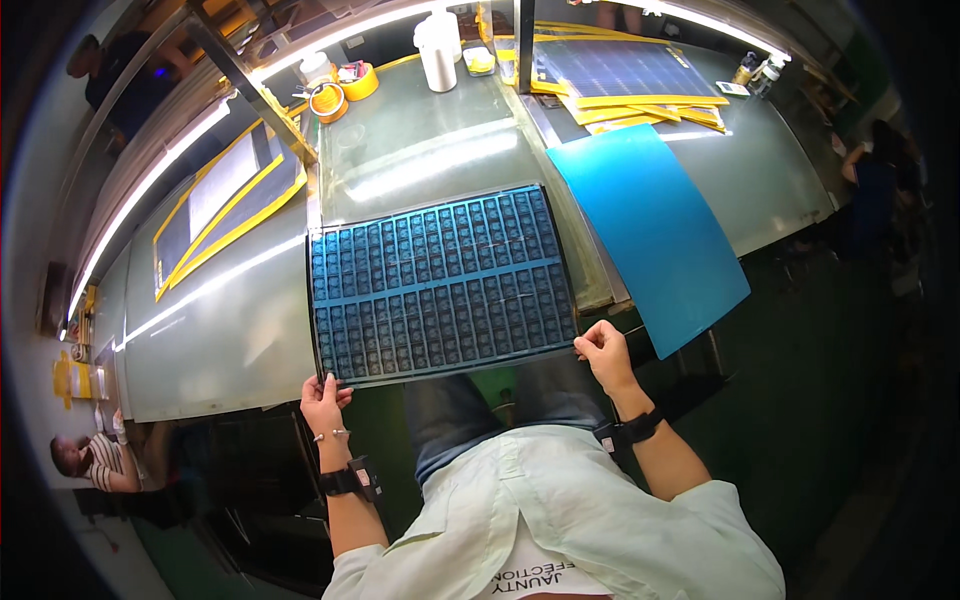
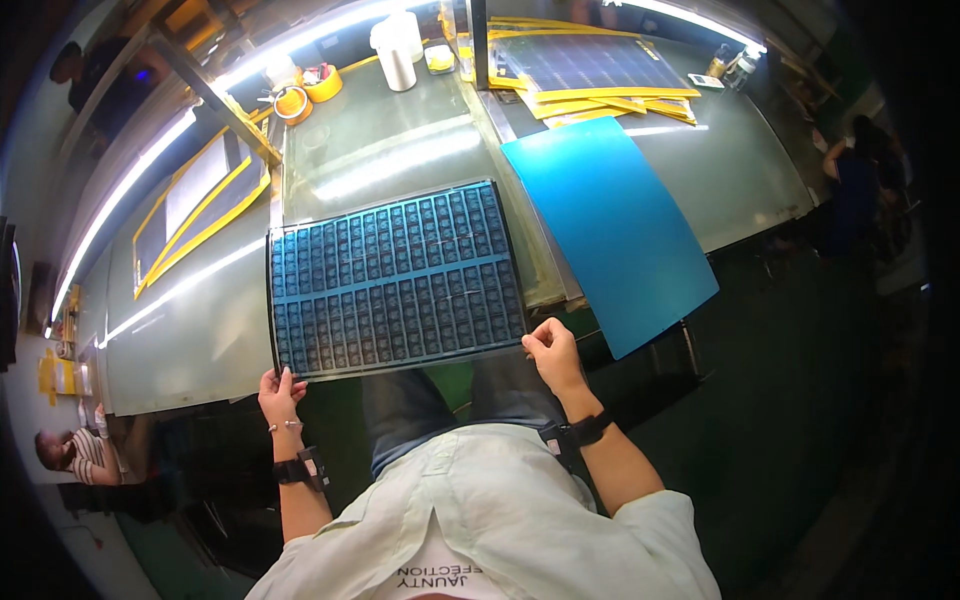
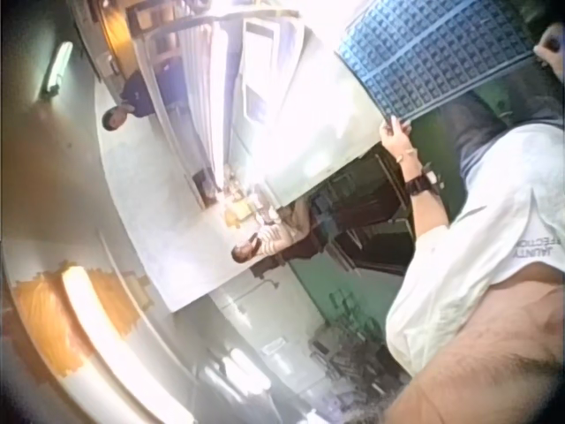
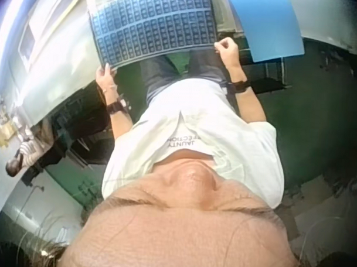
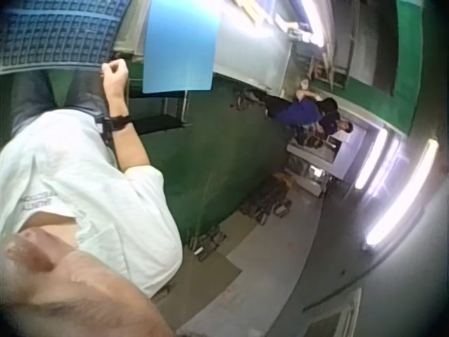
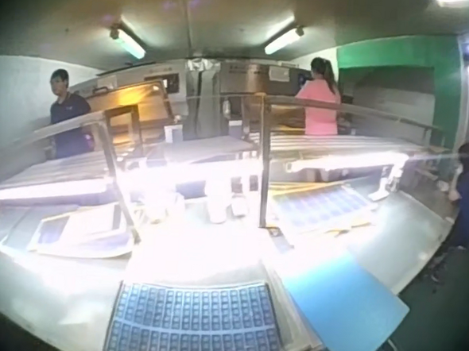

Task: Inspecting and organizing electronic components or panels on an assembly line workstation.

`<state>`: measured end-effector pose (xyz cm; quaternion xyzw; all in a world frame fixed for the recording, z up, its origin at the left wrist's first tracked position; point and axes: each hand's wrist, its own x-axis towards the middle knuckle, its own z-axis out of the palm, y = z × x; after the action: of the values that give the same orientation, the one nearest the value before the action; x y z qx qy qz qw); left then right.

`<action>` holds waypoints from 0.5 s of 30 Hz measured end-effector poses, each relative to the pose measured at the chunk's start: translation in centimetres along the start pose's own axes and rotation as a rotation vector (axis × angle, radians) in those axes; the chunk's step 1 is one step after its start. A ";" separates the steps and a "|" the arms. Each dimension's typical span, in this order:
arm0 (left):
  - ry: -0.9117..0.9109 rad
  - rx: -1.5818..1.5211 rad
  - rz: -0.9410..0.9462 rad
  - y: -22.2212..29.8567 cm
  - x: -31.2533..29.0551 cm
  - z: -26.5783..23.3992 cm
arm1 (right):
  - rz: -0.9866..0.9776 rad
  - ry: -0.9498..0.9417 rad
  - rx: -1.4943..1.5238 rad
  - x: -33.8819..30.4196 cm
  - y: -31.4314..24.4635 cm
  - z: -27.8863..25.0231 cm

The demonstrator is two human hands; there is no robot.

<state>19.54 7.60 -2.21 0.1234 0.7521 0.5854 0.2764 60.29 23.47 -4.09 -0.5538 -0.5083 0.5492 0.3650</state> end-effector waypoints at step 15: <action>-0.029 -0.014 0.004 -0.5 0.4 -0.5 | 0.046 -0.020 0.045 0.3 0.0 -0.2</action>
<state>19.04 7.24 -2.75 0.1314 0.7436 0.5893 0.2872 60.44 23.77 -4.09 -0.5513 -0.4867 0.5743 0.3597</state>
